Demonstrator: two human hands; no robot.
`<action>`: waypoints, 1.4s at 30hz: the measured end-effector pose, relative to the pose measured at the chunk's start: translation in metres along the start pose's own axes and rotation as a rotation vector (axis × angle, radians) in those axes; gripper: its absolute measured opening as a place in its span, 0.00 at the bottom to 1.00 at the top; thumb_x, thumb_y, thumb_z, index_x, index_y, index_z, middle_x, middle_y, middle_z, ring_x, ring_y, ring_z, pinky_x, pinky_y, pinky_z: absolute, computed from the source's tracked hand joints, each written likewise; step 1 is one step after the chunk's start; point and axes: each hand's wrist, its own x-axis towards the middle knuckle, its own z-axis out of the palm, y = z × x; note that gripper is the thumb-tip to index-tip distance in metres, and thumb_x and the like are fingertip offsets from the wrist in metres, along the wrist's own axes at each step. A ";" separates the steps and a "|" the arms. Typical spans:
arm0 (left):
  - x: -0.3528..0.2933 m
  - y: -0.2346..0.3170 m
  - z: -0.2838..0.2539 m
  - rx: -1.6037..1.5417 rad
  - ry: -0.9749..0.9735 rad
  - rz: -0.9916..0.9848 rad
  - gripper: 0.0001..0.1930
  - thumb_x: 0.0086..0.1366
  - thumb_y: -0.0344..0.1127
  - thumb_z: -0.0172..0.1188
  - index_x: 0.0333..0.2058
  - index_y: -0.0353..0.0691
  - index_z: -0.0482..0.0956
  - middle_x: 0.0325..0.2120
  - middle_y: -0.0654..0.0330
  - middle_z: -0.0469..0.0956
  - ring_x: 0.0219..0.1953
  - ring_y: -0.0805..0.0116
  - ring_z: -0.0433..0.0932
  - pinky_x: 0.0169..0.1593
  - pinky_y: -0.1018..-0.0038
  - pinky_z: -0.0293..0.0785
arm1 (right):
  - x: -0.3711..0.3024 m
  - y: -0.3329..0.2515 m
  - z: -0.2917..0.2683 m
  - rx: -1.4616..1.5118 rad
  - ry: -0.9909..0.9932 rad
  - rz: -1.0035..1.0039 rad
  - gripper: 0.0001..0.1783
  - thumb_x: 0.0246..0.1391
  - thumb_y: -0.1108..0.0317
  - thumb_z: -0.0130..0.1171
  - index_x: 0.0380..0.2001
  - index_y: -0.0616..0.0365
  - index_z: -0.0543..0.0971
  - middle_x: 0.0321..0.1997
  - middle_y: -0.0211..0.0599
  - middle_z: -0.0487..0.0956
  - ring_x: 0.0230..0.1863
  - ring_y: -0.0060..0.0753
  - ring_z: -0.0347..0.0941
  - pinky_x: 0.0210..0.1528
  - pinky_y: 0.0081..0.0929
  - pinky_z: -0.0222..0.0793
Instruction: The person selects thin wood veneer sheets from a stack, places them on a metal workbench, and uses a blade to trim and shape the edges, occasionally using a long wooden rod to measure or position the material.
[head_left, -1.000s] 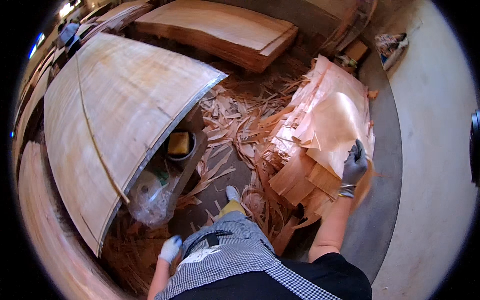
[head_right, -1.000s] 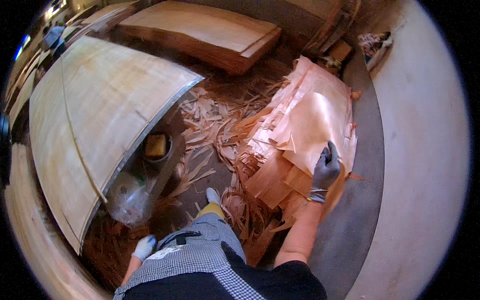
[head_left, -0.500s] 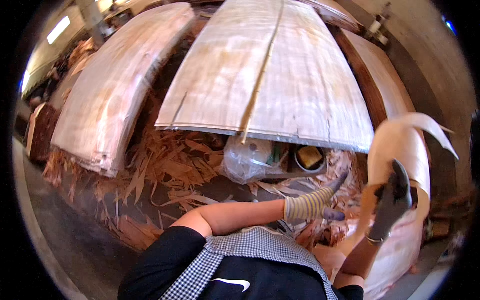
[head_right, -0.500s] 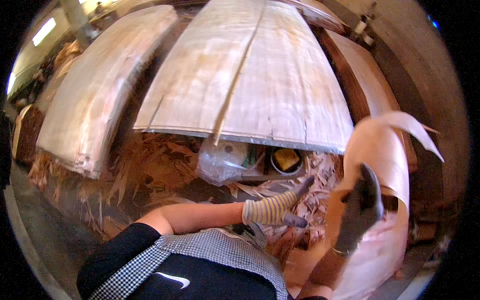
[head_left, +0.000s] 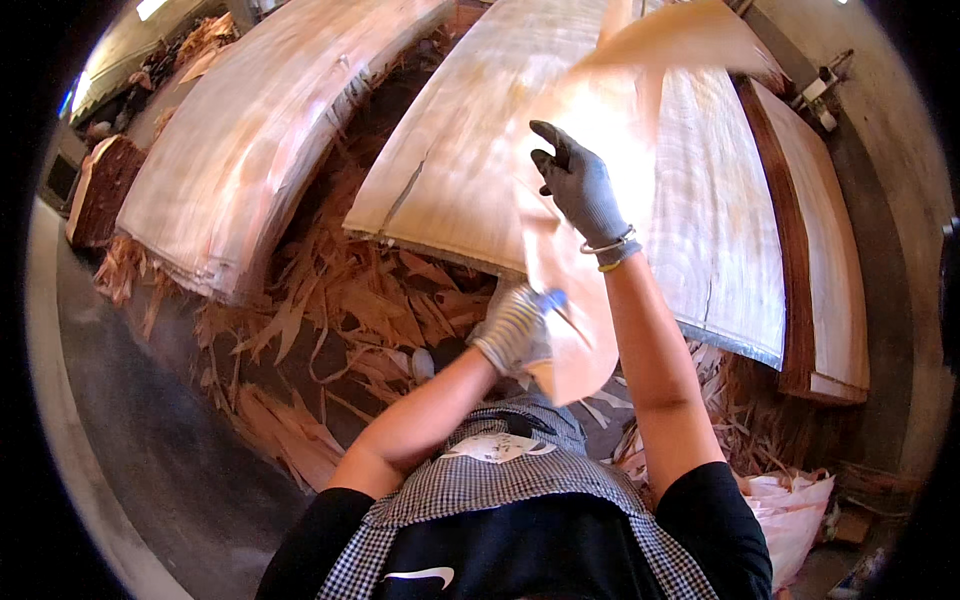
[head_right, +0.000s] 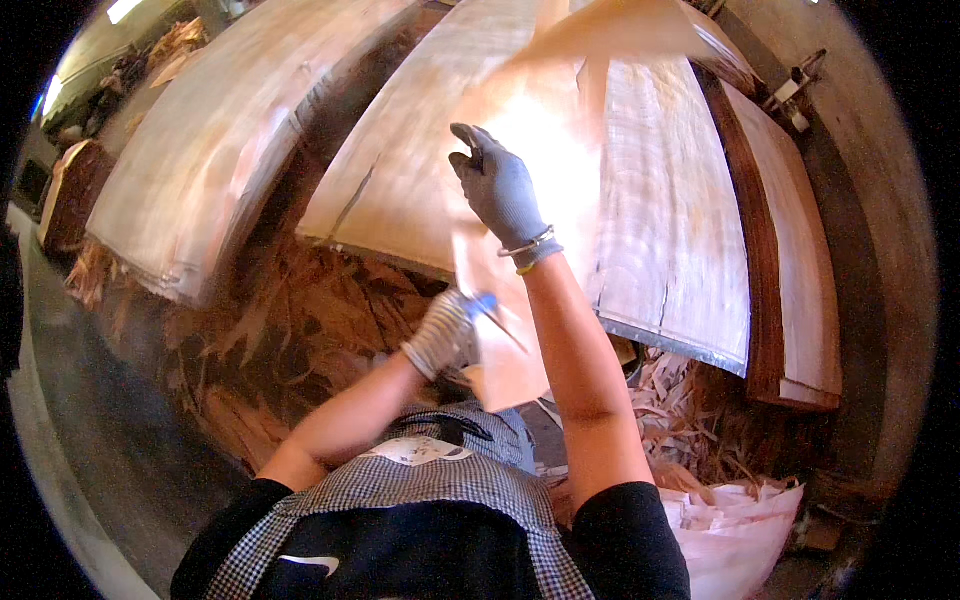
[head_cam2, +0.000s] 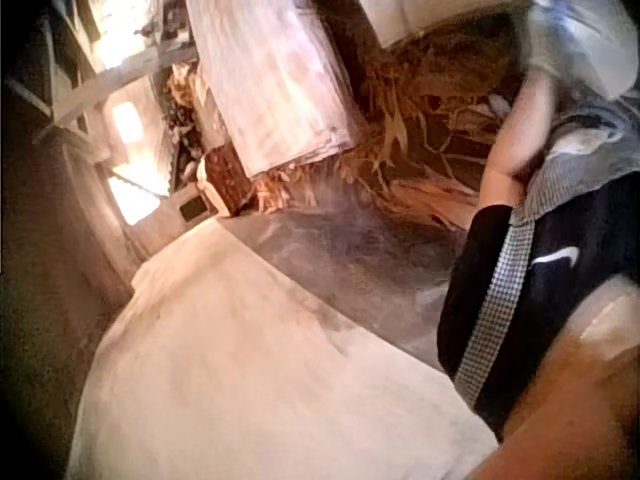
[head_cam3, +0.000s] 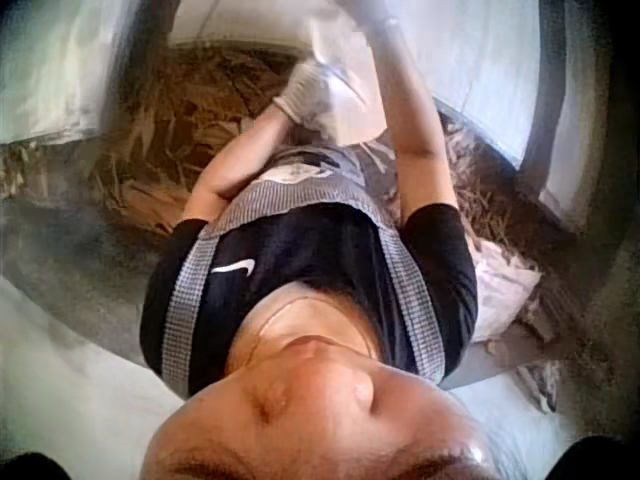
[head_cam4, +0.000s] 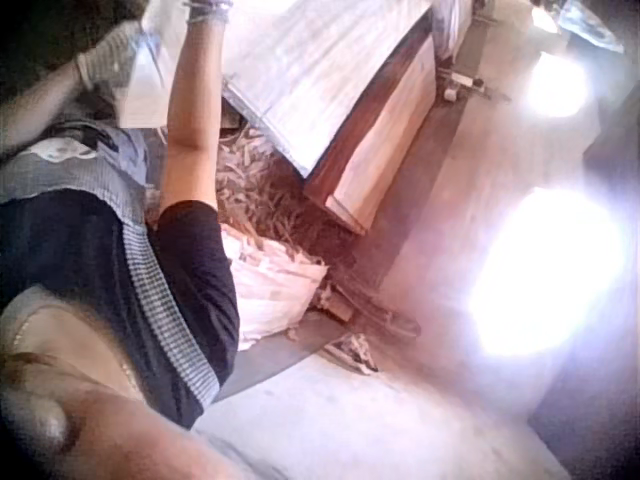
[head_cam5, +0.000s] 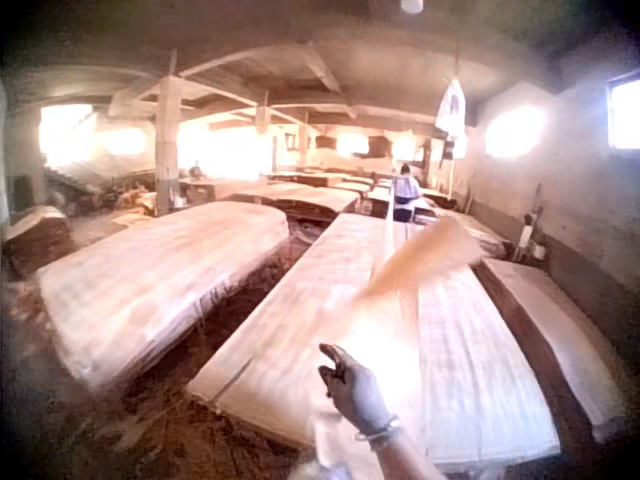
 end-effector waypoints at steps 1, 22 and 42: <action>0.008 -0.018 -0.028 -0.294 0.014 -0.203 0.16 0.53 0.46 0.57 0.33 0.39 0.76 0.24 0.62 0.74 0.27 0.69 0.70 0.35 0.72 0.69 | 0.007 0.008 0.005 -0.049 0.022 -0.116 0.16 0.51 0.72 0.51 0.45 0.58 0.72 0.31 0.39 0.78 0.29 0.20 0.73 0.27 0.18 0.67; 0.036 -0.212 -0.219 -1.000 -0.160 -0.907 0.54 0.44 0.75 0.45 0.60 0.39 0.45 0.60 0.49 0.46 0.63 0.57 0.41 0.62 0.64 0.46 | -0.197 0.151 0.172 0.399 0.408 0.988 0.12 0.50 0.65 0.56 0.36 0.59 0.73 0.30 0.31 0.73 0.27 0.23 0.72 0.22 0.20 0.70; 0.010 -0.232 -0.228 -0.692 0.032 -0.743 0.13 0.53 0.41 0.62 0.31 0.38 0.75 0.25 0.68 0.74 0.26 0.80 0.69 0.31 0.83 0.67 | -0.044 0.149 0.113 0.444 0.301 0.958 0.10 0.48 0.66 0.58 0.31 0.61 0.76 0.25 0.24 0.74 0.23 0.15 0.66 0.23 0.15 0.62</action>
